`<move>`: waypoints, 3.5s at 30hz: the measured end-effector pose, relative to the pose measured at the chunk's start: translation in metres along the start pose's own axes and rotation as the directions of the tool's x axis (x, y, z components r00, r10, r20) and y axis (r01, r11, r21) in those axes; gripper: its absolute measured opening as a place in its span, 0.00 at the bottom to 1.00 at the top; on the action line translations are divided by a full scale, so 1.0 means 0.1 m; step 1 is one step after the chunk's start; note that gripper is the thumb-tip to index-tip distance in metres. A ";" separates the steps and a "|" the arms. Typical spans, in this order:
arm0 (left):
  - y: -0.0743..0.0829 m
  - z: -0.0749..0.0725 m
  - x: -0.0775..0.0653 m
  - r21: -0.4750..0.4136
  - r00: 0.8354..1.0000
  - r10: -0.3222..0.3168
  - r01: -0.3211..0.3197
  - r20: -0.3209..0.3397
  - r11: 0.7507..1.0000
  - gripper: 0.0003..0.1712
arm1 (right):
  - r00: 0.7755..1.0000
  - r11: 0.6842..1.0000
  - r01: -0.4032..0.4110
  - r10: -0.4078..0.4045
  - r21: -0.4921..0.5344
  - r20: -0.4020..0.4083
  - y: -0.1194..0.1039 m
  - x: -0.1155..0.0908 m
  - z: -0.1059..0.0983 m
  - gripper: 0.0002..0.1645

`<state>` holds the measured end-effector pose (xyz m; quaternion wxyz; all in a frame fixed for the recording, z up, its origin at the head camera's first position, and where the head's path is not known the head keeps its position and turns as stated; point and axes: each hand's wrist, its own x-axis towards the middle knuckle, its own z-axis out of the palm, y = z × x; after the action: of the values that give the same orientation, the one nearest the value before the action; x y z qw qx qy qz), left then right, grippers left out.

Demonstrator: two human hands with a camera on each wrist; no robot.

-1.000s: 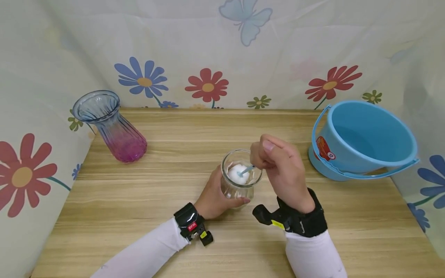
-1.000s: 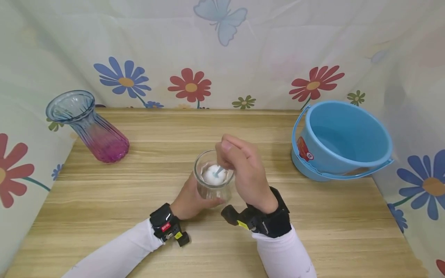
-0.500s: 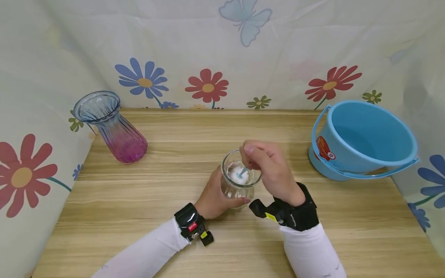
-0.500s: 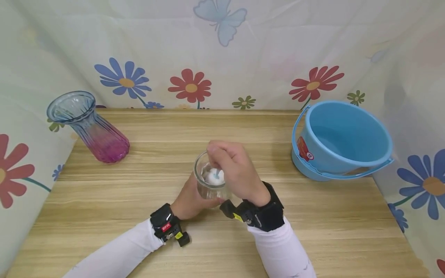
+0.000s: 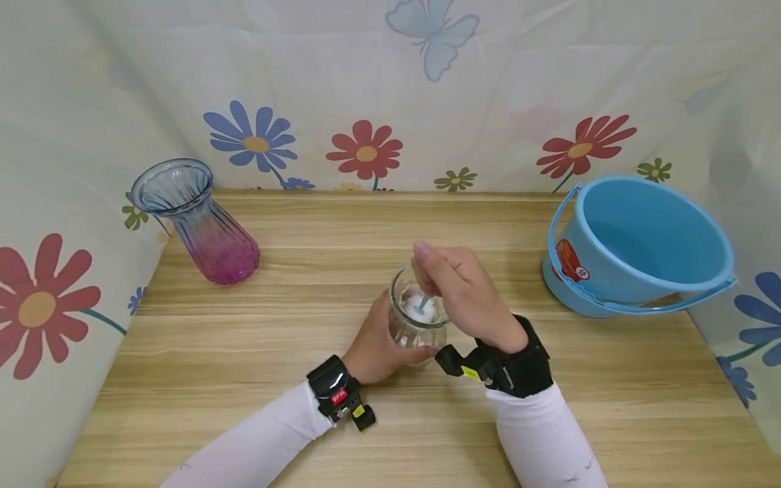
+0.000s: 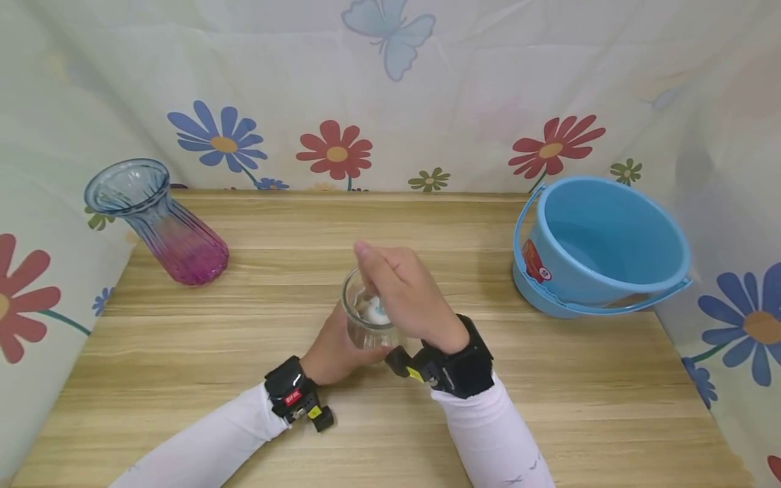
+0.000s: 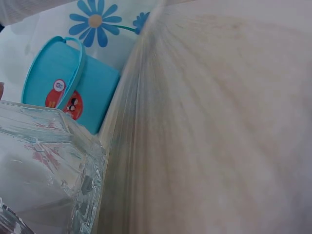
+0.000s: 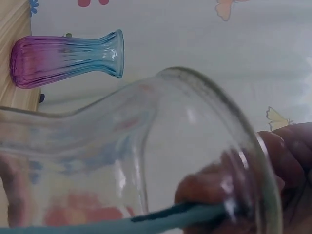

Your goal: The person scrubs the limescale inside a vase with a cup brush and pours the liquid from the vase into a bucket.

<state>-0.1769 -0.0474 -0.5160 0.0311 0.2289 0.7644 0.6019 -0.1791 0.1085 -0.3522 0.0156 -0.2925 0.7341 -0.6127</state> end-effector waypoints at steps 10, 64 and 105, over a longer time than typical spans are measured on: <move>0.02 0.01 0.00 -0.021 1.000 -0.031 0.031 0.003 0.999 0.59 | 0.998 0.998 -0.066 0.066 -0.012 -0.006 0.01 0.01 -0.01 0.34; 0.00 -0.01 0.01 -0.007 0.999 0.043 -0.043 0.015 0.999 0.58 | 0.989 0.993 -0.120 0.118 0.021 0.090 -0.03 -0.01 0.05 0.34; 0.00 0.03 0.03 0.004 0.994 0.113 -0.113 -0.009 0.994 0.56 | 0.994 0.975 -0.024 0.001 0.221 0.107 -0.06 -0.05 0.07 0.30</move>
<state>-0.1788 -0.0439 -0.5163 -0.0072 0.2690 0.7515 0.6024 -0.1700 0.1039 -0.3504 0.0910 -0.3166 0.6611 -0.6741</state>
